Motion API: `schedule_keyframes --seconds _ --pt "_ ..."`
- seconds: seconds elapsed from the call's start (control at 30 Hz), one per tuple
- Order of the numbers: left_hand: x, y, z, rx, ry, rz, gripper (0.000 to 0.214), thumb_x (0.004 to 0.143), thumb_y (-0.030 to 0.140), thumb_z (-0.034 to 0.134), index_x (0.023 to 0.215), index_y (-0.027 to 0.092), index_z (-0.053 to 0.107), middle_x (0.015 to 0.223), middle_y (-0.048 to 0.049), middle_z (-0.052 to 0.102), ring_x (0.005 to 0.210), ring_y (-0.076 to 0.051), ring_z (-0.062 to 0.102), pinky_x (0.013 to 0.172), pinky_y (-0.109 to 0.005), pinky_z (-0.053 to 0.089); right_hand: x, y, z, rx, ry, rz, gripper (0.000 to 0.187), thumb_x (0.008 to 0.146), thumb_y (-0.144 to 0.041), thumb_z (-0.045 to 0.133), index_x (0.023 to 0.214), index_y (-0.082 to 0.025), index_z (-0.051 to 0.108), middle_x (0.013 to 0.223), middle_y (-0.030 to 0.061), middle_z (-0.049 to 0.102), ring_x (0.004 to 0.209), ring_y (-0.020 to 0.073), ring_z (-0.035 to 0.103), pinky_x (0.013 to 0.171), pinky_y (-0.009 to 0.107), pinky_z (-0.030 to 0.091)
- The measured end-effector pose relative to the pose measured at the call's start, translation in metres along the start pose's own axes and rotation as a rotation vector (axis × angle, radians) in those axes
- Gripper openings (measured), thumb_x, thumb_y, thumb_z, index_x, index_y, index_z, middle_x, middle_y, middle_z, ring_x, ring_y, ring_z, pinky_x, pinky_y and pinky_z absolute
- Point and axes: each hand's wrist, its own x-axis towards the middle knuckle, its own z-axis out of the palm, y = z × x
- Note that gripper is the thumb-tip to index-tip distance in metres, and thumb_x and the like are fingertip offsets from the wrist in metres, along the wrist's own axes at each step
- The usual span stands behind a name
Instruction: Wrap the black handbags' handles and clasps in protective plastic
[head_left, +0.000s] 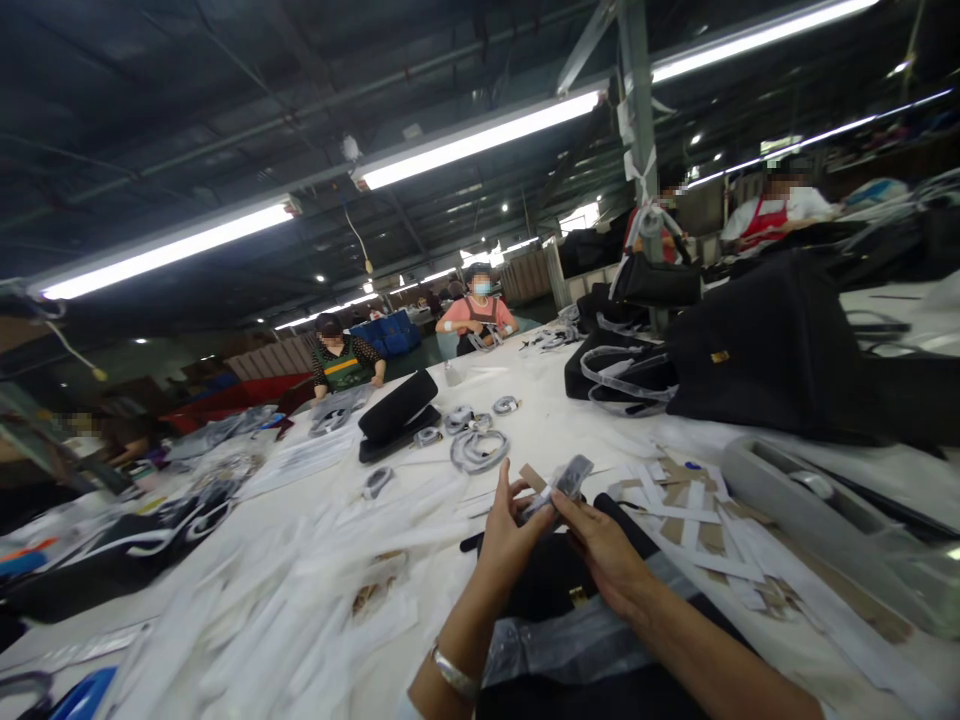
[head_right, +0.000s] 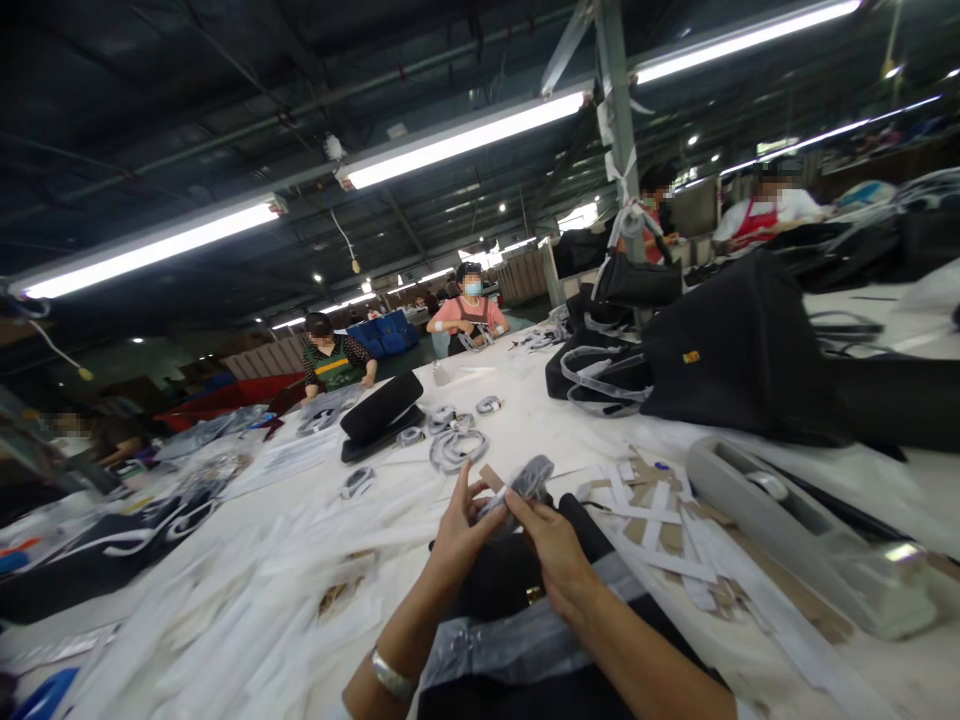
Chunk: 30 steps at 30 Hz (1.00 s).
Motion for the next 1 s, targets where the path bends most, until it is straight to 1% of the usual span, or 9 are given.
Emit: schedule_keyframes --seconds 0.03,0.1,0.17,0.27,0.37,0.53,0.6,0.73,1.0 --pt "0.001 0.001 0.0 -0.022 -0.018 0.001 0.086 0.078 0.038 0.076 0.15 0.021 0.032 0.128 -0.0134 0.062 0.109 -0.025 0.064 0.093 -0.038 0.051 0.0 0.0 -0.001 -0.007 0.002 0.009 0.039 0.065 -0.048 0.085 0.09 -0.018 0.078 0.089 0.0045 0.076 0.088 0.0205 0.068 0.075 0.027 0.052" --pt "0.0 0.003 0.0 0.013 -0.047 0.039 0.058 0.079 0.039 0.075 0.129 0.016 0.06 0.113 -0.011 0.07 0.108 -0.027 0.065 0.096 -0.038 0.05 0.002 -0.001 -0.002 -0.014 -0.005 0.021 0.036 0.065 -0.046 0.086 0.088 -0.018 0.078 0.083 0.0034 0.076 0.078 0.0172 0.067 0.071 0.025 0.052" --pt "-0.001 0.006 -0.001 0.073 -0.043 0.066 0.037 0.079 0.037 0.074 0.108 0.015 0.072 0.108 -0.0103 0.073 0.106 -0.028 0.066 0.097 -0.039 0.049 0.003 -0.003 -0.005 -0.012 -0.037 0.034 0.032 0.065 -0.041 0.087 0.084 -0.017 0.078 0.079 0.003 0.075 0.074 0.0147 0.066 0.07 0.022 0.052" --pt "-0.002 0.007 -0.001 0.112 0.042 0.076 0.032 0.077 0.032 0.076 0.105 0.015 0.073 0.109 -0.0102 0.073 0.107 -0.027 0.065 0.1 -0.039 0.046 0.003 -0.008 -0.013 0.068 -0.053 0.063 0.028 0.068 -0.039 0.086 0.084 -0.018 0.078 0.084 0.0029 0.075 0.078 0.0142 0.066 0.074 0.021 0.054" --pt "-0.004 0.006 -0.001 0.144 0.088 0.091 0.031 0.077 0.029 0.075 0.105 0.017 0.073 0.108 -0.0093 0.074 0.105 -0.026 0.065 0.099 -0.039 0.047 0.002 -0.009 -0.02 0.172 -0.05 0.061 0.031 0.068 -0.042 0.085 0.088 -0.02 0.078 0.093 0.0032 0.075 0.089 0.0174 0.067 0.084 0.026 0.056" --pt "-0.006 0.007 0.0 0.196 0.111 0.109 0.027 0.077 0.025 0.074 0.103 0.017 0.073 0.102 -0.0083 0.075 0.099 -0.025 0.067 0.092 -0.039 0.05 -0.002 -0.002 -0.022 0.006 -0.124 -0.013 0.036 0.065 -0.034 0.088 0.097 -0.021 0.078 0.103 0.0038 0.074 0.105 0.0213 0.065 0.102 0.031 0.049" --pt "-0.007 0.009 0.0 0.223 0.115 0.124 0.025 0.077 0.023 0.074 0.101 0.018 0.074 0.101 -0.0072 0.075 0.099 -0.024 0.067 0.092 -0.039 0.05 -0.003 0.001 -0.019 -0.034 -0.098 -0.029 0.038 0.065 -0.035 0.088 0.099 -0.02 0.077 0.104 0.0042 0.074 0.106 0.0218 0.065 0.102 0.031 0.049" --pt "-0.009 0.011 0.002 0.276 0.131 0.153 0.022 0.076 0.016 0.072 0.098 0.02 0.075 0.098 -0.0055 0.075 0.096 -0.022 0.067 0.09 -0.037 0.05 -0.001 0.003 -0.014 -0.1 -0.043 -0.049 0.035 0.064 -0.041 0.087 0.088 -0.018 0.077 0.099 0.0062 0.075 0.102 0.024 0.066 0.099 0.034 0.05" --pt "-0.015 0.007 0.0 0.339 0.15 0.158 0.024 0.077 0.013 0.069 0.099 0.021 0.076 0.097 -0.0044 0.076 0.093 -0.022 0.07 0.088 -0.035 0.053 0.003 0.001 -0.016 -0.253 -0.087 -0.087 0.044 0.064 -0.045 0.086 0.099 -0.02 0.076 0.102 0.0058 0.075 0.111 0.028 0.063 0.102 0.04 0.045"
